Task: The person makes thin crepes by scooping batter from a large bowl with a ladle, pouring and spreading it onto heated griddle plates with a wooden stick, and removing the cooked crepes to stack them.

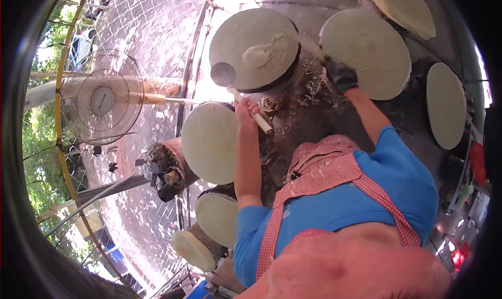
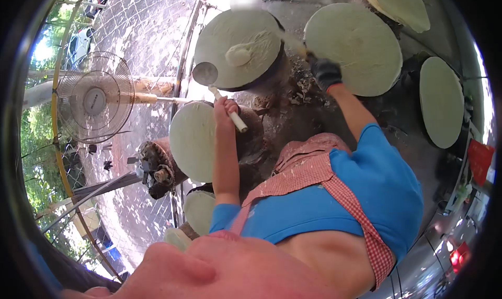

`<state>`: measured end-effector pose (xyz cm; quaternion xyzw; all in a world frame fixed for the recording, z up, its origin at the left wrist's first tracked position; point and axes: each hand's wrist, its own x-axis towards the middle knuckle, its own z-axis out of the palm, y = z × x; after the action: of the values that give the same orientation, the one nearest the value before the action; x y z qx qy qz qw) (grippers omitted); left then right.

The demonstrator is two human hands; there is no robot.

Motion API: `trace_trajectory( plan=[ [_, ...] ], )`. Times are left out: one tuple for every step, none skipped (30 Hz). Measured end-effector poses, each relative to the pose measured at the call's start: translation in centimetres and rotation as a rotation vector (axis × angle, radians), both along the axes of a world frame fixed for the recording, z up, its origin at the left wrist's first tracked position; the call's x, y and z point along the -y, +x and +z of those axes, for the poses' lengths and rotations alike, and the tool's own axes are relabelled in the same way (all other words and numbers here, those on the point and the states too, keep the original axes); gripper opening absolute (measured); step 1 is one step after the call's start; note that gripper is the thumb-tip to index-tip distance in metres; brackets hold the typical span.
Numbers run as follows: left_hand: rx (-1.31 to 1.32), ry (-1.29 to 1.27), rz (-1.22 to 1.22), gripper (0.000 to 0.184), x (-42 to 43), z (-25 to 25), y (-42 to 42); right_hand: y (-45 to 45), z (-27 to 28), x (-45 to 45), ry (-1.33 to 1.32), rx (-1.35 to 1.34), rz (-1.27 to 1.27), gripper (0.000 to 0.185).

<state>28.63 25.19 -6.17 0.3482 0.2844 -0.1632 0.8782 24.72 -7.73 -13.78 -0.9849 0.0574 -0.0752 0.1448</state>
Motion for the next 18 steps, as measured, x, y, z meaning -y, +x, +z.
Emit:
trace_trajectory(
  plan=[
    [0.015,0.173,0.034,0.017,2.2,1.2,-0.1,-1.5,-0.2,0.0,-0.081,-0.015,0.014,0.022],
    [0.014,0.235,0.061,0.017,3.8,0.7,0.2,-3.0,1.2,-2.0,-0.111,0.006,0.067,0.02],
    [0.007,0.215,0.043,0.017,5.0,-0.1,1.0,-4.0,2.6,-4.4,-0.142,0.017,0.12,0.019],
    [-0.04,0.095,-0.014,0.015,5.6,-1.1,2.0,-3.4,-2.0,-5.6,-0.122,0.072,0.173,0.021],
    [-0.092,-0.021,-0.066,0.013,5.6,-1.7,1.9,-3.2,-6.7,-6.6,-0.097,0.122,0.229,0.029],
    [-0.129,-0.304,-0.132,0.018,4.5,-1.2,1.4,-4.0,-5.0,-7.1,-0.105,0.103,0.225,0.029],
    [-0.158,-0.587,-0.186,0.025,3.2,0.2,0.6,-4.2,-1.3,-7.5,-0.069,0.065,0.17,0.026],
    [-0.217,-0.922,-0.171,0.028,1.4,1.4,-1.7,-5.5,1.6,-8.0,-0.023,0.017,0.12,0.024],
    [-0.019,-0.697,-0.152,0.033,-0.6,0.9,-5.1,-7.4,3.1,-7.7,-0.02,-0.001,0.14,0.024],
    [-0.008,-0.509,-0.178,0.035,-2.0,0.5,-8.5,-8.4,4.4,-6.6,-0.109,0.09,0.178,0.024],
    [-0.012,-0.417,-0.177,0.037,-2.3,0.6,-9.9,-8.4,4.0,-6.9,0.04,0.236,0.114,0.025],
    [-0.02,-0.324,-0.179,0.038,-2.7,0.5,-11.2,-8.3,3.6,-7.2,0.198,0.399,0.07,0.027],
    [-0.142,-0.497,-0.187,0.038,-2.4,1.7,-12.0,-8.3,3.2,-7.5,0.343,0.569,0.047,0.029],
    [-0.254,-0.679,-0.181,0.039,-2.2,2.7,-13.0,-9.8,2.5,-7.2,0.076,0.394,0.131,0.035],
    [-0.28,-0.825,-0.137,0.039,-1.8,3.1,-13.2,-10.0,2.4,-6.6,-0.205,0.251,0.228,0.042],
    [-0.332,-0.943,-0.105,0.039,-1.4,3.1,-13.4,-10.4,3.2,-6.4,-0.112,0.148,0.246,0.052],
    [-0.381,-1.054,-0.07,0.04,-1.4,3.2,-14.2,-10.8,4.1,-6.4,-0.124,0.155,0.307,0.052],
    [-0.342,-1.092,-0.048,0.033,-1.6,3.1,-15.4,-11.2,5.2,-6.8,-0.027,0.12,0.335,0.058]
  ],
)
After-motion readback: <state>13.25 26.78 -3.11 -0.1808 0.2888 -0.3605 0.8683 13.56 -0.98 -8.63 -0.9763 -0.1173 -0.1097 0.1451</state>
